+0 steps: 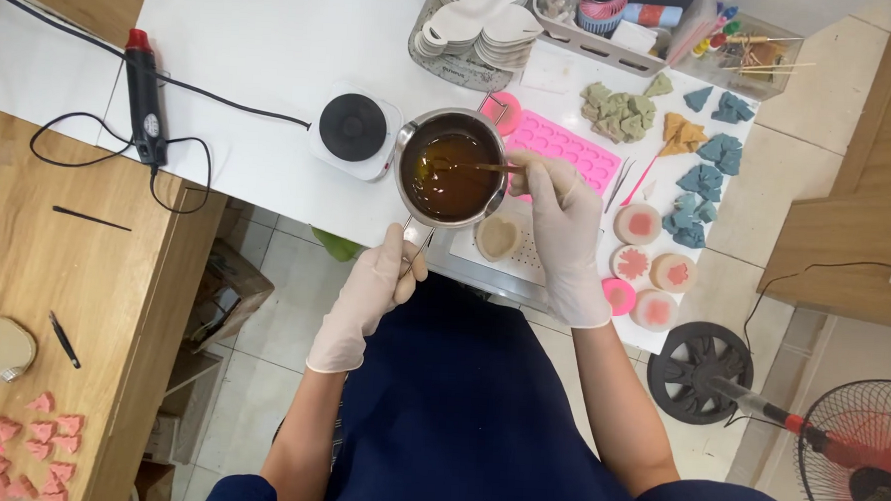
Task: Pouring melted wax into a heart-shaped mold to make a candle.
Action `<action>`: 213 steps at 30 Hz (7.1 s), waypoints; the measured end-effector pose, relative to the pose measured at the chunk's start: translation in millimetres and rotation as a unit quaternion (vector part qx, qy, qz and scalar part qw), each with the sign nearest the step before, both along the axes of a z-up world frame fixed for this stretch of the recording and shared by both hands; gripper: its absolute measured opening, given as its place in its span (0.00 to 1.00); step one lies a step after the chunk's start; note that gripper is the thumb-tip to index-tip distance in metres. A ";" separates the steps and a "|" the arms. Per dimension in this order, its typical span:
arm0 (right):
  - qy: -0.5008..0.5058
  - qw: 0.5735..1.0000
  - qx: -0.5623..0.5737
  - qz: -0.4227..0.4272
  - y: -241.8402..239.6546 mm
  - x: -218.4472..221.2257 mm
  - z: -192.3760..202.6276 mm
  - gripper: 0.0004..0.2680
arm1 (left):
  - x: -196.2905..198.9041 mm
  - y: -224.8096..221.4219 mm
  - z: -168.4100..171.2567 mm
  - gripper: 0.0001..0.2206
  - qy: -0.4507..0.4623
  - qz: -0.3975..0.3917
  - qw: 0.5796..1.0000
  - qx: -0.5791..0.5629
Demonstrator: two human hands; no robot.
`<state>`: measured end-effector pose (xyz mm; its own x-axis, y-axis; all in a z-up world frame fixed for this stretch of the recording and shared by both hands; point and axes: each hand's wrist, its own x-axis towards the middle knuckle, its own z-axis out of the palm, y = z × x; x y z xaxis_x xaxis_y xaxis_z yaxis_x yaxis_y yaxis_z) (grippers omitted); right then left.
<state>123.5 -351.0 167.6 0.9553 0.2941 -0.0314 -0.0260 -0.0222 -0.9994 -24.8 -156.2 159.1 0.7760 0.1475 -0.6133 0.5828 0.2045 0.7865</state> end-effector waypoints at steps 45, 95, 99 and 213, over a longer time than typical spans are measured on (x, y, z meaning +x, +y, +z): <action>0.091 0.854 0.079 -0.506 -6.7 -112.1 -85.5 0.13 | 56.4 46.2 -15.5 0.29 -0.025 -0.295 0.953 0.070; -0.022 0.843 -0.035 -0.537 20.7 -144.5 -52.5 0.10 | 74.9 67.4 -18.7 0.30 -0.023 -0.328 0.936 0.126; -0.001 0.849 -0.021 -0.529 30.3 -133.7 -51.7 0.10 | 73.4 67.6 -23.8 0.30 -0.044 -0.328 0.936 0.122; 0.027 0.821 -0.017 -0.570 28.8 -157.0 -58.9 0.10 | 86.0 72.1 -27.3 0.30 -0.059 -0.338 0.929 0.140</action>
<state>-33.5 -322.2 108.7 0.6057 -0.7924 -0.0717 -0.0936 0.0184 -0.9954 61.2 -84.1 131.8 0.8088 -0.2579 -0.5285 0.4088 -0.3994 0.8206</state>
